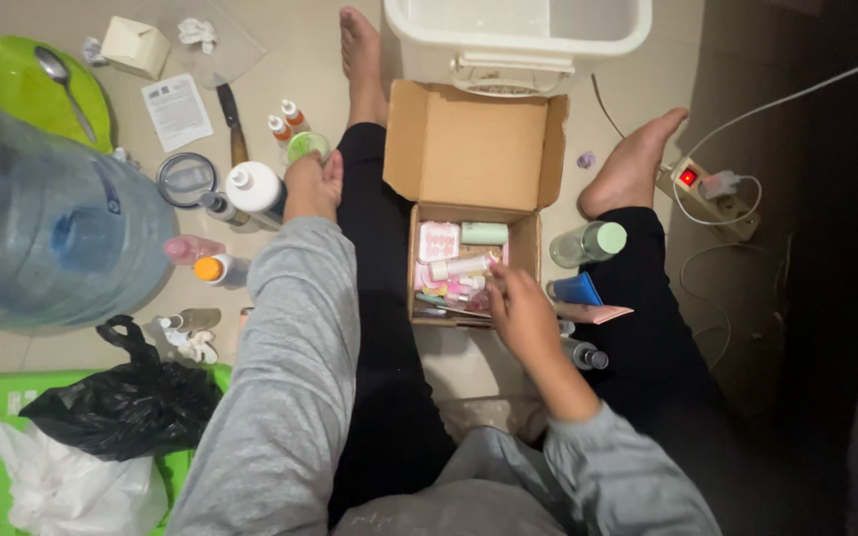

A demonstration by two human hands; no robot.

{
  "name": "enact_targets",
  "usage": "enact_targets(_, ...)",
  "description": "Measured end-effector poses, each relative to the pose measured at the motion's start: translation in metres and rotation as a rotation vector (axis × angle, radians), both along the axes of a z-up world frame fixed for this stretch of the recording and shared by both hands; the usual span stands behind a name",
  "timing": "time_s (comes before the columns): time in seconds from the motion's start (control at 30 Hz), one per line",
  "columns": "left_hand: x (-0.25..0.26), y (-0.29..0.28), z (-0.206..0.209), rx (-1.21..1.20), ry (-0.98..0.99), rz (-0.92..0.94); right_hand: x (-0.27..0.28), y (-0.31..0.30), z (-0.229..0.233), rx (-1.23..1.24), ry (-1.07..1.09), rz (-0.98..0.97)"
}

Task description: The person sits on the floor and empties a white plastic bin, removing a cardboard box and other items. They then open the cardboard box and remove various cosmetic bottles and tubes, placing them on the floor beside them.

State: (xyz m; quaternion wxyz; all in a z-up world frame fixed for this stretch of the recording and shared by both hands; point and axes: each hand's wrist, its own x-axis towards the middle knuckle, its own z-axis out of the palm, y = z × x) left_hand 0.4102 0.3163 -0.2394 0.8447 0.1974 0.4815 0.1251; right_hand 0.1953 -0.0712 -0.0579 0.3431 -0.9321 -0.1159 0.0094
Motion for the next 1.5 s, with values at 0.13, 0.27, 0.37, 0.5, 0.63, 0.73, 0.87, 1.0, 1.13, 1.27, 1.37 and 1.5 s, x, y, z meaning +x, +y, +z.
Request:
enact_targets(0.13, -0.009, 0.001, 0.015, -0.010, -0.005, -0.044, 0.045, 0.015, -0.037, -0.204, 0.013, 0.023)
enact_targets(0.27, -0.017, 0.001, 0.023, -0.042, -0.023, -0.024, 0.075, 0.018, -0.069, -0.393, -0.079, 0.128)
enact_targets(0.37, -0.019, 0.000, 0.027, -0.022, -0.068, -0.076, 0.086, 0.018, -0.081, -0.500, -0.066, 0.177)
enact_targets(0.5, -0.026, -0.006, 0.043, 0.013, -0.093, -0.144, 0.091, 0.019, -0.093, -0.752, -0.051, 0.196)
enact_targets(0.63, -0.053, -0.026, 0.082, 0.099, -0.093, -0.213, 0.095, 0.019, -0.098, -0.866, -0.056, 0.221)
enact_targets(0.73, -0.090, -0.050, 0.121, 0.445, 0.028, -0.293, 0.091, 0.019, -0.086, -0.825, -0.079, 0.190)
enact_targets(0.87, -0.139, -0.115, 0.165, 1.405, -0.216, -0.421, 0.070, 0.010, -0.039, -0.539, 0.011, 0.036)
enact_targets(1.0, -0.174, -0.178, 0.187, 1.778, -0.357, -1.060, 0.009, -0.015, 0.015, -0.062, -0.250, -0.091)
enact_targets(1.13, -0.181, -0.211, 0.173, 2.086, -0.147, -1.654, -0.075, -0.025, 0.036, 0.234, -0.046, -0.150)
enact_targets(1.27, -0.176, -0.222, 0.132, 2.425, 0.037, -1.848, -0.134, -0.021, 0.020, 0.209, 0.108, -0.010)
enact_targets(1.37, -0.175, -0.229, 0.111, 2.523, 0.212, -1.965, -0.137, -0.024, -0.001, 0.131, 0.148, -0.008)
enact_targets(1.5, -0.176, -0.230, 0.114, 2.481, 0.190, -1.900, -0.132, -0.029, -0.025, 0.110, 0.140, 0.011)
